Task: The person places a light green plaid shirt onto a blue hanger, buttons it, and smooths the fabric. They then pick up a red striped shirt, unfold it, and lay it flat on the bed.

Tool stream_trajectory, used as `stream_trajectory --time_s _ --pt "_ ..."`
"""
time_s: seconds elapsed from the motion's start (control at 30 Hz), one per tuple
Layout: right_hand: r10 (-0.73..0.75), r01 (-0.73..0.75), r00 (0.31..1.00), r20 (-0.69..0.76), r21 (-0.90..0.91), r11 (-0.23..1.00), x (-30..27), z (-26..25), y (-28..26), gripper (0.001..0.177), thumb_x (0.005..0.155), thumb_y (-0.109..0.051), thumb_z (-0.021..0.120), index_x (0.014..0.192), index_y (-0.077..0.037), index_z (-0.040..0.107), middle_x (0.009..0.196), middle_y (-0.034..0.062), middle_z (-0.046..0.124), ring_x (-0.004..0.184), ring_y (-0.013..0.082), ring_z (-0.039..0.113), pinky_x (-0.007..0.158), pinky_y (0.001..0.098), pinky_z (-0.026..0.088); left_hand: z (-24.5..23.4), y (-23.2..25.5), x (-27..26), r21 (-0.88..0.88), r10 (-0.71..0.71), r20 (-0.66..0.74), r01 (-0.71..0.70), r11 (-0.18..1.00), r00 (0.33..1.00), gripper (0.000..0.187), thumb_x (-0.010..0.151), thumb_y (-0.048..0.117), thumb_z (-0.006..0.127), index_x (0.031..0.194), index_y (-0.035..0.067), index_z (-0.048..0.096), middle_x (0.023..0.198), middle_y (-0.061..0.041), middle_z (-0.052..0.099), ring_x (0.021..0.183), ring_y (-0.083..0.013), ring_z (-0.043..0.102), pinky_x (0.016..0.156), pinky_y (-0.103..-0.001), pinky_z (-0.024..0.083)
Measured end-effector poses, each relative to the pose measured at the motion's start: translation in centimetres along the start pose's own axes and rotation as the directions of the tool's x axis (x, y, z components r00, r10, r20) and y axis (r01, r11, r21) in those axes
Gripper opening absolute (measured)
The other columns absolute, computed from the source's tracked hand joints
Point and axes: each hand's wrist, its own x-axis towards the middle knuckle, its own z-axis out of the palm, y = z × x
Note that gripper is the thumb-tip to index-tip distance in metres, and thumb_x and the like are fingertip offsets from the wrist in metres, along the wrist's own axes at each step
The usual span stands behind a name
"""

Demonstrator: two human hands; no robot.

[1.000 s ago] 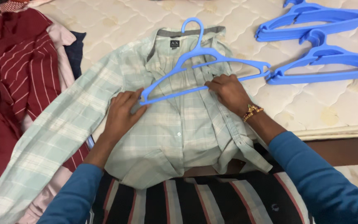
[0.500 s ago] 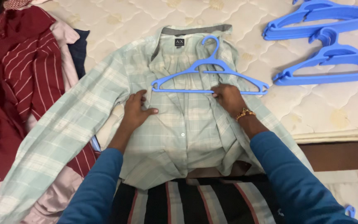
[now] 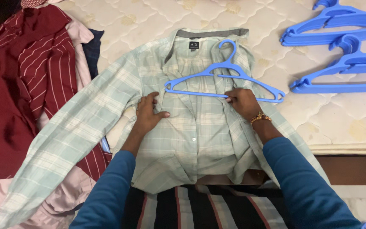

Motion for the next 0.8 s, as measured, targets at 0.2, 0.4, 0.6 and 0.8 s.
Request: stream_trajectory --time_s 0.2,0.4,0.6,0.8 --pt "-0.002 0.002 1.000 0.007 -0.020 1.000 0.2 -0.5 -0.4 0.020 0.084 -0.011 0.076 0.104 -0.009 0.079 0.101 0.0181 0.074 0.090 0.0371 0.071 0.081 0.0429 0.057 -0.2 0.6 -0.4 0.055 -0.028 0.014 0.027 0.998 1.000 0.093 0.064 0.036 0.095 0.146 0.021 0.051 0.122 -0.007 0.058 0.117 -0.0303 0.052 0.101 -0.052 0.037" --pt "0.032 -0.030 0.999 0.040 -0.048 0.998 0.6 -1.2 -1.3 0.020 0.084 -0.011 0.075 0.104 -0.010 0.079 0.098 0.0180 0.074 0.088 0.0375 0.071 0.081 0.0442 0.056 -1.4 2.5 0.4 0.014 -0.083 -0.006 0.083 0.996 0.997 0.081 0.069 0.043 0.092 0.135 0.015 0.057 0.111 -0.008 0.061 0.104 -0.0286 0.056 0.092 -0.051 0.043" --pt "-0.029 0.003 0.993 -0.115 -0.220 0.975 1.5 -3.3 -2.8 0.020 0.083 -0.007 0.071 0.102 -0.008 0.078 0.099 0.0173 0.074 0.090 0.0373 0.069 0.080 0.0477 0.055 -0.7 4.6 4.0 -0.158 -0.044 -0.245 0.005 0.987 0.968 0.047 0.090 0.046 0.075 0.119 0.010 0.068 0.097 -0.005 0.068 0.085 -0.0217 0.065 0.082 -0.046 0.052" --pt "0.035 -0.070 0.997 -0.071 -0.581 0.811 3.2 -6.2 -5.6 0.012 0.080 -0.011 0.068 0.091 -0.011 0.075 0.089 0.0103 0.072 0.089 0.0330 0.068 0.073 0.0495 0.051 0.9 6.5 10.2 0.002 -0.063 -0.281 0.067 0.998 0.958 0.049 0.087 0.043 0.076 0.122 0.010 0.069 0.109 -0.010 0.067 0.100 -0.0299 0.062 0.087 -0.056 0.038"
